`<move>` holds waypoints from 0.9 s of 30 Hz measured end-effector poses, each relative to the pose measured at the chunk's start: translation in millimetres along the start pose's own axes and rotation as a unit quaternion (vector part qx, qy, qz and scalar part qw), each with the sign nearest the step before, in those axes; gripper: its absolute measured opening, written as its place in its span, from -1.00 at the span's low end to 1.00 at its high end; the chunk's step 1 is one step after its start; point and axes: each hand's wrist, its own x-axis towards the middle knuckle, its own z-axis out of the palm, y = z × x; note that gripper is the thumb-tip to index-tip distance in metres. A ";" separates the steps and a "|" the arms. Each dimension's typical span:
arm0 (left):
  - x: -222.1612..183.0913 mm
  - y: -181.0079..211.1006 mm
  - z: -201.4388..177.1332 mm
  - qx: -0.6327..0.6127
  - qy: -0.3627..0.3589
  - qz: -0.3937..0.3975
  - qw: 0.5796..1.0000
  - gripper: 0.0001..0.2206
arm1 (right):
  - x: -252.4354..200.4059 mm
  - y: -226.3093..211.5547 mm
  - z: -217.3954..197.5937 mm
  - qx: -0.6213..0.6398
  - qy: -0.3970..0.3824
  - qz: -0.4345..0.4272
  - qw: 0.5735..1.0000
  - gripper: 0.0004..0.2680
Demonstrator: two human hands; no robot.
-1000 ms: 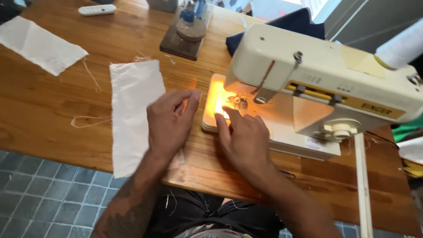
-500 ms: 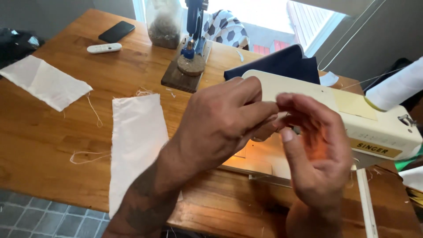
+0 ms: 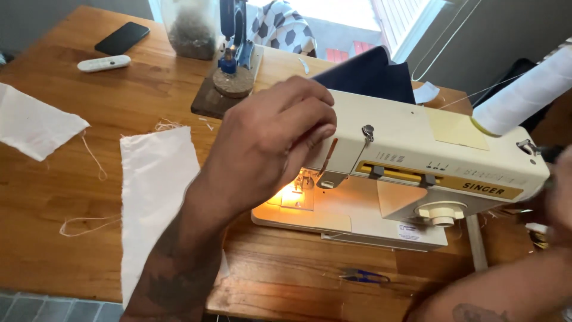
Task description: Threading a sewing machine and preparing fabric for sewing
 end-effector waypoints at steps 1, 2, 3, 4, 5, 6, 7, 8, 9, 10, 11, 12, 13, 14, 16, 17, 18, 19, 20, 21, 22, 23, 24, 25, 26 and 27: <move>1.2 -1.9 3.3 0.005 -0.011 -0.003 1.000 -0.97 | -17.3 6.9 29.6 -0.007 -0.011 0.054 0.998 -0.35; -0.3 -1.4 4.1 0.007 -0.012 -0.001 1.000 -0.97 | -3.8 21.3 29.8 -0.004 -0.012 0.053 0.999 -0.35; -1.2 -1.1 5.9 0.014 -0.017 -0.018 1.000 -0.95 | 10.2 35.0 28.0 0.050 -0.041 0.067 0.996 -0.54; -2.3 -1.0 7.1 0.020 -0.022 -0.035 0.999 -0.92 | 23.8 48.5 26.7 0.103 -0.071 0.080 0.989 -0.72; -2.6 -1.0 7.7 0.025 -0.019 -0.035 0.999 -0.92 | 28.8 57.6 23.2 0.104 -0.074 0.076 0.989 -0.72; -3.3 -1.0 7.8 0.026 -0.020 -0.041 0.999 -0.92 | 33.4 66.6 20.0 0.131 -0.128 0.031 0.983 -0.62; -4.7 -0.4 7.5 0.027 -0.022 -0.047 0.998 -0.92 | 37.2 76.8 17.7 0.157 -0.183 -0.013 0.970 -0.51; -4.6 -0.4 8.1 0.031 -0.021 -0.048 0.998 -0.92 | 56.9 93.0 18.7 0.158 -0.186 -0.015 0.970 -0.51; -4.5 -0.5 8.7 0.038 -0.024 -0.052 0.998 -0.92 | 75.2 110.7 19.8 0.210 -0.165 -0.068 0.961 -0.62; -4.2 -0.8 9.5 0.045 -0.027 -0.056 0.997 -0.92 | 93.8 128.2 21.2 0.262 -0.144 -0.120 0.947 -0.71; -5.0 -1.2 9.4 0.047 -0.028 -0.055 0.997 -0.92 | 96.6 132.4 17.3 0.264 -0.145 -0.121 0.946 -0.71; -5.5 -1.7 9.4 0.049 -0.025 -0.050 0.997 -0.93 | 99.7 136.5 13.4 0.286 -0.145 -0.128 0.939 -0.71; -5.1 -2.7 10.4 0.048 -0.023 -0.044 0.998 -0.93 | 101.6 141.9 7.2 0.307 -0.143 -0.134 0.931 -0.69; -4.7 -1.9 9.8 0.048 -0.023 -0.041 0.998 -0.93 | 98.2 138.8 8.3 0.309 -0.141 -0.135 0.931 -0.69; -3.8 -1.5 9.0 0.045 -0.020 -0.040 0.998 -0.93 | 91.8 131.9 10.2 0.307 -0.120 -0.138 0.934 -0.93; -3.0 -1.7 7.8 0.045 -0.021 -0.039 0.998 -0.93 | 84.6 120.6 12.6 0.308 -0.118 -0.137 0.934 -0.93; -2.5 -2.1 6.6 0.037 -0.021 -0.036 0.998 -0.94 | 77.4 109.4 15.3 0.305 -0.111 -0.120 0.938 -0.91; -3.0 -1.5 6.3 0.027 -0.022 -0.035 0.999 -0.94 | 68.8 99.7 16.3 0.299 -0.103 -0.102 0.943 -0.89; -3.3 -1.0 6.2 0.024 -0.023 -0.035 0.999 -0.94 | 65.0 98.9 15.6 0.298 -0.101 -0.099 0.944 -0.89; -3.2 -1.0 5.4 0.022 -0.023 -0.033 0.999 -0.94 | 62.7 96.2 15.9 0.290 -0.102 -0.100 0.946 -0.88; -3.0 -0.8 4.3 0.020 -0.023 -0.031 0.999 -0.93 | 60.2 93.4 16.1 0.282 -0.102 -0.102 0.949 -0.87; -3.4 -1.2 4.8 0.020 -0.023 -0.030 0.999 -0.93 | 63.4 98.4 17.1 0.282 -0.101 -0.102 0.949 -0.87; -3.7 -1.4 5.0 0.027 -0.024 -0.031 0.999 -0.93 | 66.5 103.3 17.9 0.287 -0.107 -0.118 0.944 -0.86; -3.4 -1.8 5.1 0.034 -0.024 -0.030 0.999 -0.93 | 70.3 107.4 18.8 0.293 -0.113 -0.135 0.940 -0.85; -4.0 -1.8 5.2 0.034 -0.024 -0.028 0.999 -0.93 | 71.0 109.4 18.8 0.294 -0.113 -0.136 0.940 -0.85; -4.3 -2.2 5.1 0.034 -0.026 -0.031 0.999 -0.93 | 72.5 110.5 19.2 0.288 -0.122 -0.125 0.941 -0.83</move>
